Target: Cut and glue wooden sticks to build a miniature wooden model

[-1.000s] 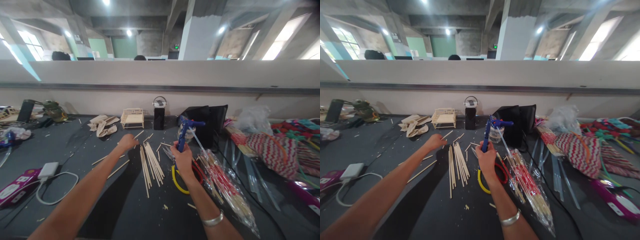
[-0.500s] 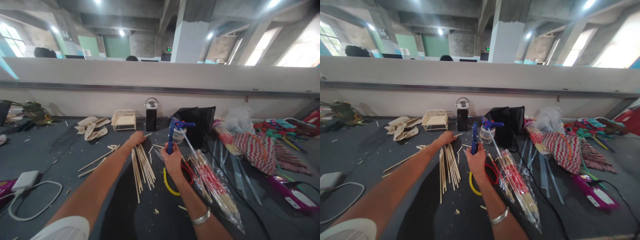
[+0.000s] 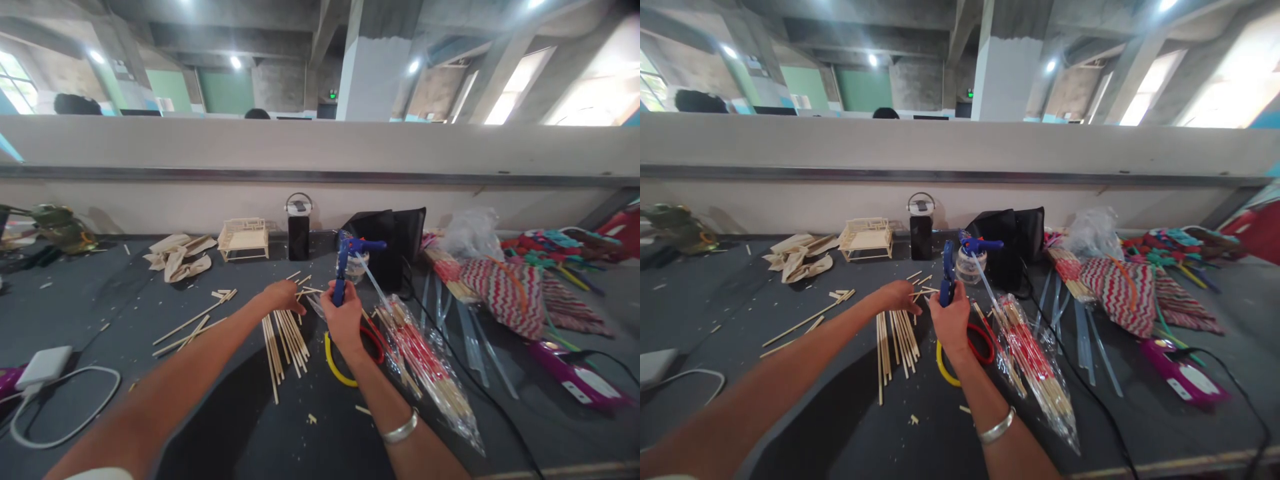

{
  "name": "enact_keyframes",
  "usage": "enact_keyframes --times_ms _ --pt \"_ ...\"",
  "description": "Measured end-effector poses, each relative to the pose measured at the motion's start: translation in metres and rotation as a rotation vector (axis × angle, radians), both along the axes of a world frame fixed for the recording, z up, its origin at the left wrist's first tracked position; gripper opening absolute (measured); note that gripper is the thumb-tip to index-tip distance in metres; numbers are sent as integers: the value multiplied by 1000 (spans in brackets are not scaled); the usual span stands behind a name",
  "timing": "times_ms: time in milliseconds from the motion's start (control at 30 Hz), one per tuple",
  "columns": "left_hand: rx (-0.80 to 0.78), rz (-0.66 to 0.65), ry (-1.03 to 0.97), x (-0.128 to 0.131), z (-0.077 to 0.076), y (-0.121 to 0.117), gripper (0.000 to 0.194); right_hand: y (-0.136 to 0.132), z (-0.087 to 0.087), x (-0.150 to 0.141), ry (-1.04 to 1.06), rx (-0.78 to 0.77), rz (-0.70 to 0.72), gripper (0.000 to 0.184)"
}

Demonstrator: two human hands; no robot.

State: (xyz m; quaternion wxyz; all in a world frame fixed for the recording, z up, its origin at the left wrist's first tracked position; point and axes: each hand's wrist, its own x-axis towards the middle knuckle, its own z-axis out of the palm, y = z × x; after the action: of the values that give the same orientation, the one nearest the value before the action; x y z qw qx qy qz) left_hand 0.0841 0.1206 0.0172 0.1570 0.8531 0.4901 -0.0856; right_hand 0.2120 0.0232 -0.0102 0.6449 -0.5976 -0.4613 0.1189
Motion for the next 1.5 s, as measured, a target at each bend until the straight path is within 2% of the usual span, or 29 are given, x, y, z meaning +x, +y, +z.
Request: enact_keyframes --times_ms 133,400,567,667,767,833,933,1000,1067,1200,1333,1500 --pt "-31 45 38 2 -1 2 25 1 -2 0 17 -4 20 16" --pt "42 123 -7 12 -5 38 34 8 -9 6 6 14 -17 17" --pt "156 163 -123 11 10 45 29 4 -1 8 53 134 -60 17" --pt "245 184 -187 -7 24 31 29 -2 7 8 65 224 -80 15" --pt "279 224 -191 -38 28 5 31 -5 10 5 62 237 -85 14" --pt "252 246 -162 -59 22 -19 34 -5 8 0 87 210 -53 16" --pt "195 282 -111 -79 5 -57 44 -4 1 -8 179 171 42 21" --pt "163 325 -79 -82 -7 -77 46 -4 -3 -12 222 157 101 23" --pt "142 302 -88 -79 -13 -90 42 -5 -5 -15 234 150 134 24" --pt "129 273 -47 -71 -11 -95 29 -8 -4 -14 180 128 127 23" --pt "169 338 19 -68 -7 -93 31 -9 -1 -11 154 125 125 21" --pt "176 352 76 -66 -9 -92 28 -7 -2 -12 159 110 121 20"
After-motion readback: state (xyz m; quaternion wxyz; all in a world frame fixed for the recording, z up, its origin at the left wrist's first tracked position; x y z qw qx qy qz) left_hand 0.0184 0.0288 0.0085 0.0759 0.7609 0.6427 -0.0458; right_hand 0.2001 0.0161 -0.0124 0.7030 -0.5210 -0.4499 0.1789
